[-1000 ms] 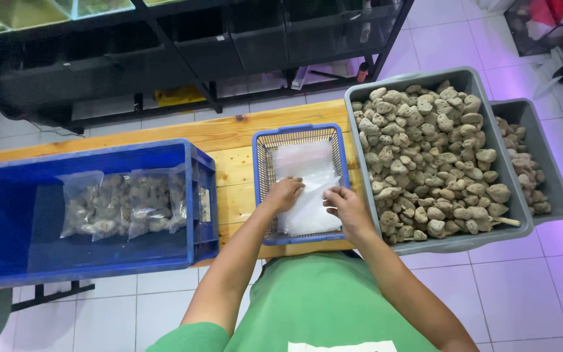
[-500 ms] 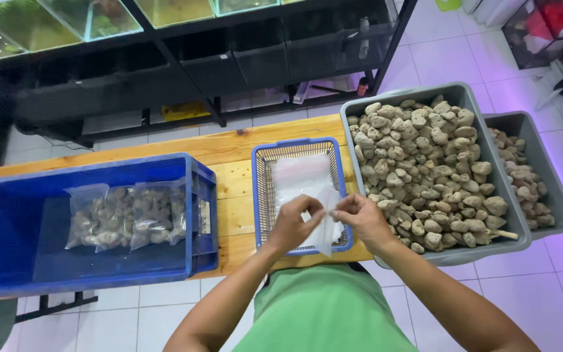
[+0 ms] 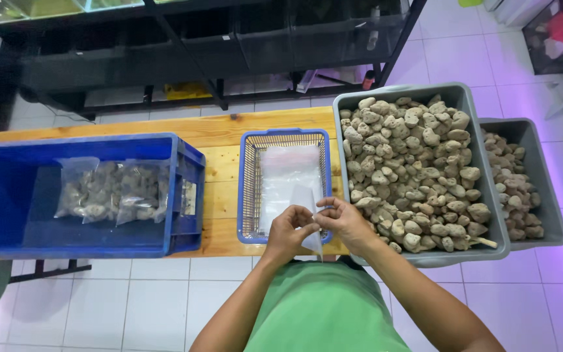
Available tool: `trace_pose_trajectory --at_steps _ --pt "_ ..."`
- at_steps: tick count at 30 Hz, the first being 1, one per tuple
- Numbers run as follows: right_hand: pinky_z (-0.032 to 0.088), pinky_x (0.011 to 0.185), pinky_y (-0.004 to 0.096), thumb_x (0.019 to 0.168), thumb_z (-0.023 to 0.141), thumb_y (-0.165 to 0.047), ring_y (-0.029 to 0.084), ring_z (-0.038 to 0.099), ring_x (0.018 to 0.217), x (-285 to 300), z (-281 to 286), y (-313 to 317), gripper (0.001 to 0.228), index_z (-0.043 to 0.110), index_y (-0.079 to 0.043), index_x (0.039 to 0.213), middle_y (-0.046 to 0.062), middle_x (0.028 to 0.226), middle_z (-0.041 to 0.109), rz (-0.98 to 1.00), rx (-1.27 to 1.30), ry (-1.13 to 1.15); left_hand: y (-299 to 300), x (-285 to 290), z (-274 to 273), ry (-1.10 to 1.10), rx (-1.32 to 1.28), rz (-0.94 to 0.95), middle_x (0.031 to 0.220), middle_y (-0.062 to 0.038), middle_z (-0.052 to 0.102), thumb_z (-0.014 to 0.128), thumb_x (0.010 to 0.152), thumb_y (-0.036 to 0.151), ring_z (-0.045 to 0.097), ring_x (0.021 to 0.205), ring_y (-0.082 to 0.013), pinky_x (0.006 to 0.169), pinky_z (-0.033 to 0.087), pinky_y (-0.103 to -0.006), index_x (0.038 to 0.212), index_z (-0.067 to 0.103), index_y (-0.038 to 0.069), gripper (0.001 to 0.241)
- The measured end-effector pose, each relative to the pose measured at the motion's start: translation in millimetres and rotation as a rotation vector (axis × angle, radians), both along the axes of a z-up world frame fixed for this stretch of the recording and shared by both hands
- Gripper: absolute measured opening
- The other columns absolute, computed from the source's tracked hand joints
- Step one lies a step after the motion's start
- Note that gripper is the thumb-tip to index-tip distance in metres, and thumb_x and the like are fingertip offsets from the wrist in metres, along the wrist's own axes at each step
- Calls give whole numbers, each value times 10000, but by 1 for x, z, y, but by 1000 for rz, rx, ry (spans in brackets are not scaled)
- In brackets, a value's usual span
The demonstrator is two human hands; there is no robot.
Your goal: The person picks up a small clear plastic bag, fills it with pieces of porous rock filter media from a large bin, and places the filled bag into a blue crate.
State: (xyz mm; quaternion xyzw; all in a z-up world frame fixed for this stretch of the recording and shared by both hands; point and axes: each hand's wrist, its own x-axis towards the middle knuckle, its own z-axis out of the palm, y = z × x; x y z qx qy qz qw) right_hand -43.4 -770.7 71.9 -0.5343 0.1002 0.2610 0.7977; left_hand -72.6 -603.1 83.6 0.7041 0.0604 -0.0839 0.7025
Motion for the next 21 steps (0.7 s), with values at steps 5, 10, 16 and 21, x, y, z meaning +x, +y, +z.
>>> trace_pose_trajectory --at_steps 5,10,16,21 --pt "522 593 210 761 724 -24 123 632 648 -2 15 1 410 526 -52 1118 83 781 659 82 -97 -138 2 -8 8 -63 57 82 683 -50 639 755 740 40 621 625 -127 634 520 -267 903 618 36 213" --pt "500 532 298 766 683 -102 175 624 570 7 23 -1 263 526 -84 977 88 698 652 47 -629 -495 18 1 20 -294 499 163 634 -77 603 660 760 52 641 590 -216 568 520 -305 796 572 78 99" --pt "530 580 321 830 554 -182 226 629 653 -6 14 6 74 562 -221 892 -3 765 527 -36 -1181 -1026 15 9 32 -408 552 69 618 -70 559 633 741 37 627 568 -241 541 519 -320 761 538 77 106" --pt "490 579 319 785 546 -143 204 615 701 -23 21 10 201 638 -241 934 -10 876 475 2 -1538 -1066 -7 5 37 -582 562 -10 612 -50 537 619 710 -11 625 551 -225 520 526 -301 755 535 80 132"
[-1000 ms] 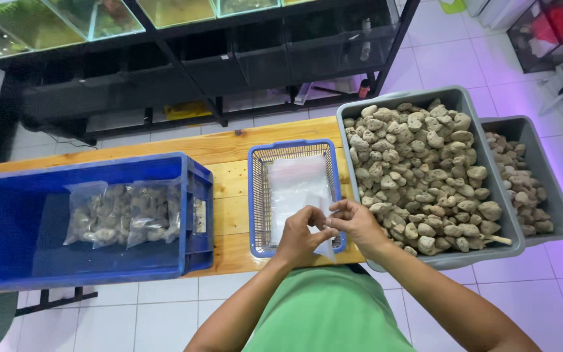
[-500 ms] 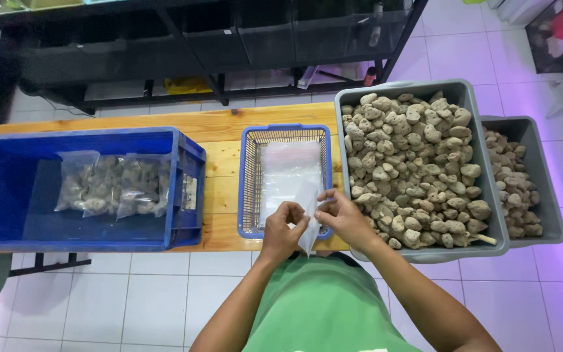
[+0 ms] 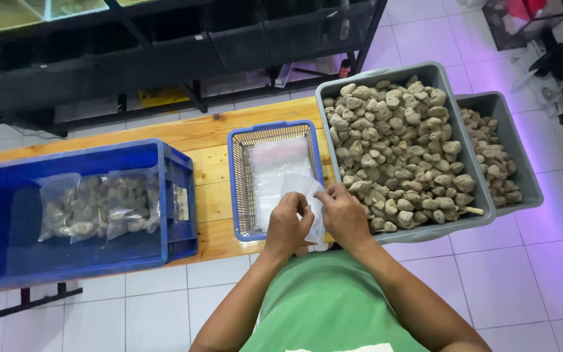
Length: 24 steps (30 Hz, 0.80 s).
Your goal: The person picks up a small clear plastic bag, fills it with pieces of porous rock filter media from a large bin, and places the filled bag into a blue crate.
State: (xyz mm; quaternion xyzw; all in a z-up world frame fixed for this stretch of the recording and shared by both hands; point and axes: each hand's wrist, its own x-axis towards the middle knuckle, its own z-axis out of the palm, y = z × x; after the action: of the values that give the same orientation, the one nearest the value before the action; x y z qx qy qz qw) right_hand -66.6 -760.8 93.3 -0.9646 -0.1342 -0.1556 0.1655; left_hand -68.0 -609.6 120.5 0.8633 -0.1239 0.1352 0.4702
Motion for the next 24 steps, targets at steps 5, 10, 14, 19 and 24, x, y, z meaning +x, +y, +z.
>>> trace_pose_trajectory --at_steps 5,10,14,19,24 --pt "496 593 392 680 713 -374 266 636 738 7 7 -17 312 639 -153 888 40 937 540 4 -50 83 -17 -4 7 -73 31 -52 627 -29 502 620 728 36 604 562 -202 522 514 -287 764 528 104 120" --pt "475 719 398 553 784 -376 249 618 846 8 32 -47 563 584 -156 1031 35 1056 506 115 -155 58 -39 5 -2 -94 30 -95 650 -10 507 614 743 41 607 583 -187 545 509 -275 807 540 114 122" --pt "470 717 418 559 720 -288 282 592 895 15 20 -90 544 542 -85 1031 87 1125 477 229 -67 53 -65 10 9 -248 236 -220 1029 -60 504 749 625 304 537 947 -237 822 386 -349 1154 485 136 614" --pt "466 705 440 503 725 -245 331 567 877 21 46 -136 548 533 -54 979 100 1081 439 358 -26 209 -108 14 11 -178 530 -445 1532 -221 174 841 421 502 123 1431 -385 1042 49 -608 1484 163 156 1307" --pt "455 751 446 433 671 -178 339 545 966 29 58 -182 601 537 -2 993 132 1160 423 462 -7 274 -160 11 9 -176 520 -425 1514 -263 176 848 403 508 150 1421 -407 1012 48 -632 1460 209 101 1300"
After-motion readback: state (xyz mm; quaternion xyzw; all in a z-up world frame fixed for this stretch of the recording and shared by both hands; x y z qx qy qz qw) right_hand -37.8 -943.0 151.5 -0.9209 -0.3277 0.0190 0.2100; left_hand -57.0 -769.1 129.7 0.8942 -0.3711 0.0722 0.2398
